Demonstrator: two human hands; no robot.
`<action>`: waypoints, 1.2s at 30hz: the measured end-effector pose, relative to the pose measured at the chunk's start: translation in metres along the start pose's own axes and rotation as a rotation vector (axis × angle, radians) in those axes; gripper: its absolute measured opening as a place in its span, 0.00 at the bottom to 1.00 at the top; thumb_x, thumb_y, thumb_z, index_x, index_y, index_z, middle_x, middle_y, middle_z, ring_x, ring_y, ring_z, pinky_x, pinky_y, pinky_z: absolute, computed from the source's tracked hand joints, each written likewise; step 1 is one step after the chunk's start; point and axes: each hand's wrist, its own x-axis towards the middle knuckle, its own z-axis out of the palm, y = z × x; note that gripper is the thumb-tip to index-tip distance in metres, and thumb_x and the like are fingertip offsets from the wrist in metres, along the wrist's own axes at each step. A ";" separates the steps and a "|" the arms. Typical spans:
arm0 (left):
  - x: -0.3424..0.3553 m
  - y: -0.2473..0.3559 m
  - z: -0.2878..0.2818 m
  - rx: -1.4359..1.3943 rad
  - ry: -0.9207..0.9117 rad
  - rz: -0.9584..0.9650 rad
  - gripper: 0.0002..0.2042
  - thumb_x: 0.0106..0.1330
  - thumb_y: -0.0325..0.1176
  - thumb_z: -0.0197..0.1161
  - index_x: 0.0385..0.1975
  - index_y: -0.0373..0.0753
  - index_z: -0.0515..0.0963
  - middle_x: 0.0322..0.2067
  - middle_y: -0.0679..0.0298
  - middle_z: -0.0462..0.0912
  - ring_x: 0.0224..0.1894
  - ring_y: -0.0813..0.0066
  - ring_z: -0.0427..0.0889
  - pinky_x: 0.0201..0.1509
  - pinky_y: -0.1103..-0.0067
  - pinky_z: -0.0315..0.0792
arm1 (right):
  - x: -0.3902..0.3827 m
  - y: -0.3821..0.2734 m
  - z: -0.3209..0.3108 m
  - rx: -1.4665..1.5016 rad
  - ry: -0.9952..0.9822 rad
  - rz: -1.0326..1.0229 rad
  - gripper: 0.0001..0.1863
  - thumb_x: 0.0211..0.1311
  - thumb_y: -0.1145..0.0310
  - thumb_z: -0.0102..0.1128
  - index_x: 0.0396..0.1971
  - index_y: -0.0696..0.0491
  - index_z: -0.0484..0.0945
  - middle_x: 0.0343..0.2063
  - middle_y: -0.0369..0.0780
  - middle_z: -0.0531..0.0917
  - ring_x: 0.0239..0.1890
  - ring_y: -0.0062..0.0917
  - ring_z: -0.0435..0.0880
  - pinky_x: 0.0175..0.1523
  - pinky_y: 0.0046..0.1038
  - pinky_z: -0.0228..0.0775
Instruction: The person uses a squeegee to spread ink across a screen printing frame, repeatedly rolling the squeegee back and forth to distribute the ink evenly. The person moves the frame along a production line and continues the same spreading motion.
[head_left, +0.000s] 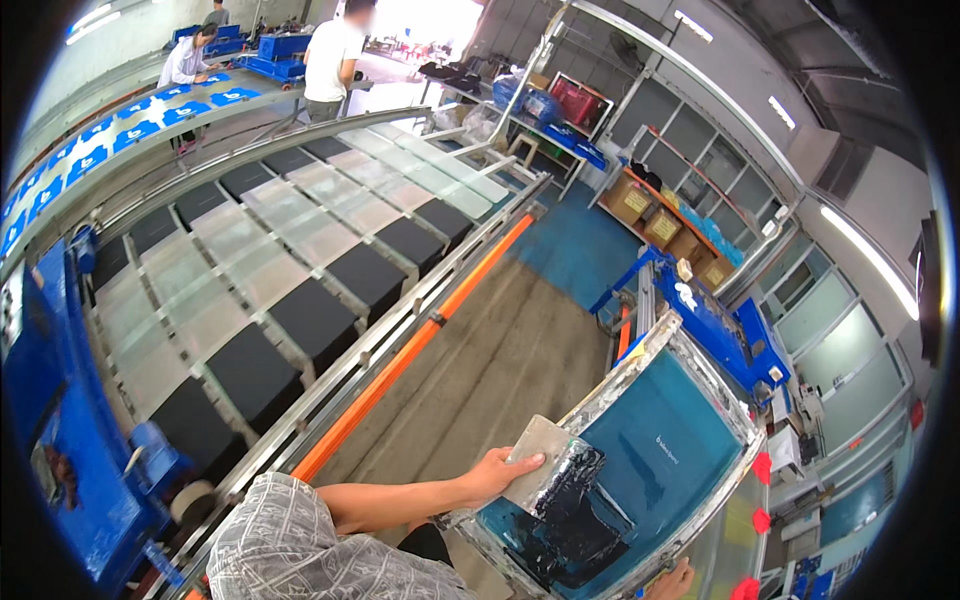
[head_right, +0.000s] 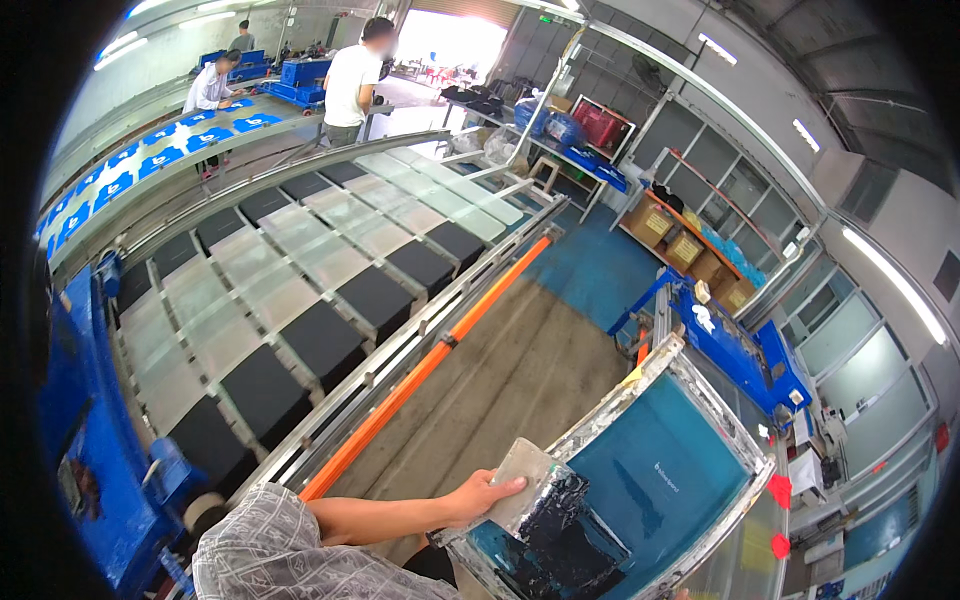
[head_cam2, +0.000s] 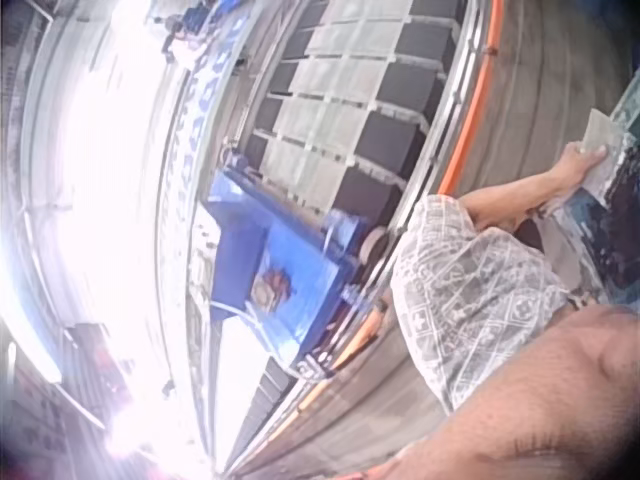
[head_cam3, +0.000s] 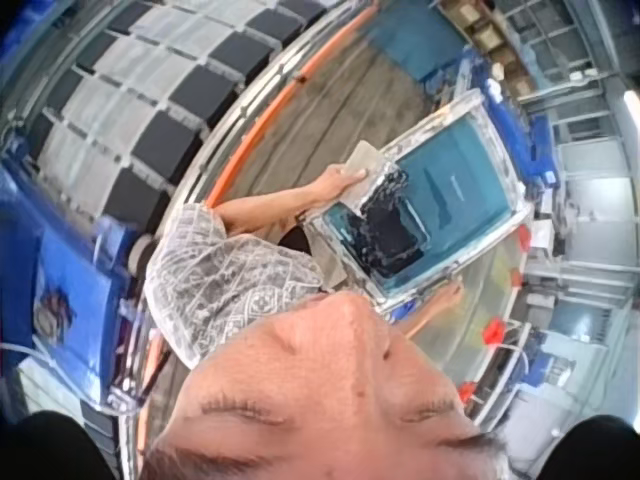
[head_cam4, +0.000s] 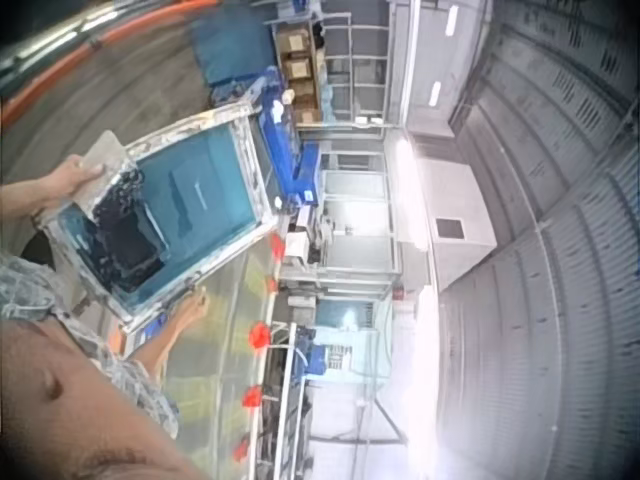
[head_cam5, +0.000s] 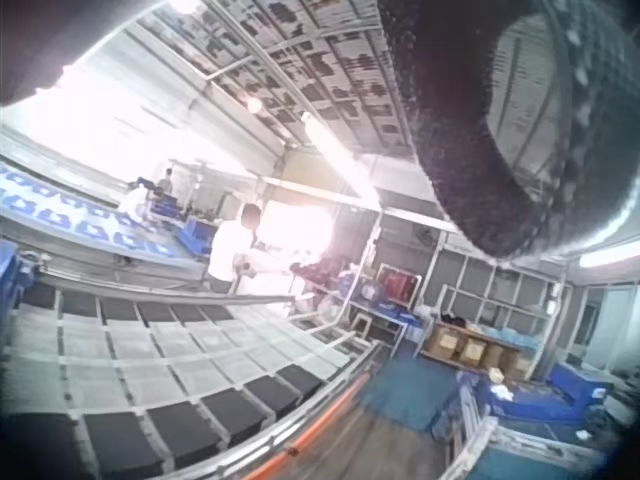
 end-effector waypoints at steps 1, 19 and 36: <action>0.032 0.005 -0.007 0.014 0.029 0.023 0.26 0.63 0.50 0.66 0.48 0.32 0.76 0.40 0.61 0.83 0.39 0.76 0.82 0.43 0.76 0.77 | 0.012 -0.016 0.025 0.087 -0.026 0.115 0.25 0.67 0.57 0.57 0.57 0.57 0.75 0.53 0.54 0.77 0.54 0.39 0.76 0.62 0.36 0.61; 0.283 0.272 -0.250 -0.272 0.748 0.677 0.26 0.66 0.53 0.60 0.49 0.33 0.76 0.41 0.60 0.83 0.40 0.70 0.83 0.48 0.71 0.77 | 0.179 -0.370 0.747 0.517 -1.050 -0.284 0.08 0.63 0.65 0.61 0.32 0.53 0.76 0.15 0.28 0.68 0.15 0.09 0.62 0.19 0.18 0.49; 0.443 0.341 -0.385 -0.545 1.137 1.215 0.26 0.69 0.54 0.55 0.57 0.40 0.70 0.51 0.64 0.80 0.52 0.70 0.79 0.59 0.70 0.71 | 0.046 -0.578 1.204 0.357 -1.524 -0.873 0.13 0.57 0.61 0.62 0.32 0.56 0.82 0.32 0.43 0.85 0.37 0.31 0.83 0.46 0.29 0.71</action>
